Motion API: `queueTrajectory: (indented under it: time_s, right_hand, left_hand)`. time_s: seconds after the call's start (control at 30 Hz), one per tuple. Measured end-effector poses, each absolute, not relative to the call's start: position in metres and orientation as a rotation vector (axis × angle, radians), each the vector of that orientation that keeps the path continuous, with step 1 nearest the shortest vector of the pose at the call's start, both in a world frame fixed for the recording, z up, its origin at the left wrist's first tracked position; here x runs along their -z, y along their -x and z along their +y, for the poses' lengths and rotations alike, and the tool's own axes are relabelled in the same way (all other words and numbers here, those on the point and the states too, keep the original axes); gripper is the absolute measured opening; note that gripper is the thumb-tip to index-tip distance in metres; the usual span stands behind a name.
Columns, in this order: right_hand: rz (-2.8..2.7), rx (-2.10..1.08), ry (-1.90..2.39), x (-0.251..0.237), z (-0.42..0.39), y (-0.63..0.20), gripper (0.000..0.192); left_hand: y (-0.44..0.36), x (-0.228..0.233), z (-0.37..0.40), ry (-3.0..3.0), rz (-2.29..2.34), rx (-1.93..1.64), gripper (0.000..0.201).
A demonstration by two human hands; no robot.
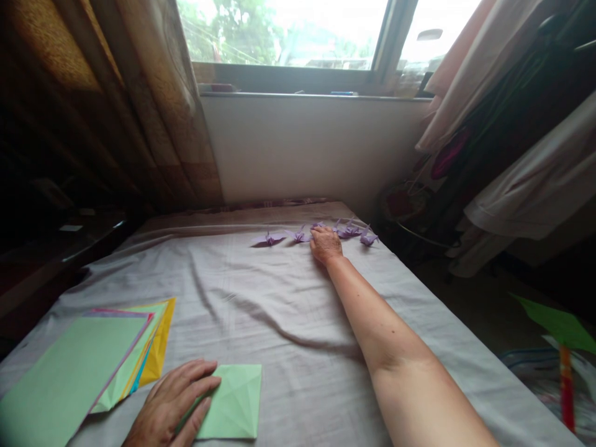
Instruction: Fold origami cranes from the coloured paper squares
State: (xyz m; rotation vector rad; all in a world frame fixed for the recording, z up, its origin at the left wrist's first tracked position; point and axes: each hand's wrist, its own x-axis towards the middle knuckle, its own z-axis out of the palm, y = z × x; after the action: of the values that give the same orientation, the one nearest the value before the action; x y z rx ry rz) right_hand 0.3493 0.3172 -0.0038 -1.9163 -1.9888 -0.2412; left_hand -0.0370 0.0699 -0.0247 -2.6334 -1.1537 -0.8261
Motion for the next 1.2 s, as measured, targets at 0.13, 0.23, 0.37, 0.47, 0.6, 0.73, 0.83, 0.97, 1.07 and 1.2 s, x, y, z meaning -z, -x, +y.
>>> queueTrajectory:
  time_s: [0.13,0.23,0.37,0.47,0.6,0.73,0.83,0.97,1.07,1.2]
  right_hand:
    - [-2.000,0.269,1.786,0.003,0.296,-0.361,0.038]
    - [-2.020,0.251,1.710,0.008,0.272,-0.371,0.031]
    - [-1.985,0.247,1.727,0.009,0.239,-0.394,0.022]
    - [-1.880,0.304,1.823,-0.002,0.225,-0.405,0.023]
    - [-1.831,0.335,1.894,-0.022,0.225,-0.381,0.030]
    - [-1.963,0.233,2.127,-0.031,0.235,-0.331,0.045]
    - [-2.001,0.177,2.201,-0.030,0.242,-0.312,0.028]
    - [-1.997,0.126,2.241,-0.027,0.244,-0.324,0.028]
    - [-1.983,0.074,2.246,-0.026,0.243,-0.345,0.036]
    - [-1.869,0.035,2.306,-0.021,0.241,-0.367,0.063]
  left_hand:
    - [0.036,0.025,0.069,2.634,-1.175,0.856,0.024]
    - [0.037,0.027,0.068,2.627,-1.181,0.885,0.023]
    - [0.037,0.029,0.068,2.624,-1.197,0.893,0.023]
    - [0.036,0.029,0.069,2.624,-1.208,0.886,0.023]
    - [0.036,0.030,0.069,2.630,-1.225,0.892,0.024]
    - [0.036,0.028,0.068,2.640,-1.254,0.888,0.023]
    - [0.035,0.025,0.067,2.640,-1.246,0.905,0.023]
    - [0.035,0.026,0.066,2.640,-1.260,0.909,0.022]
    - [0.035,0.028,0.065,2.644,-1.285,0.900,0.023]
    - [0.034,0.027,0.066,2.640,-1.268,0.915,0.022]
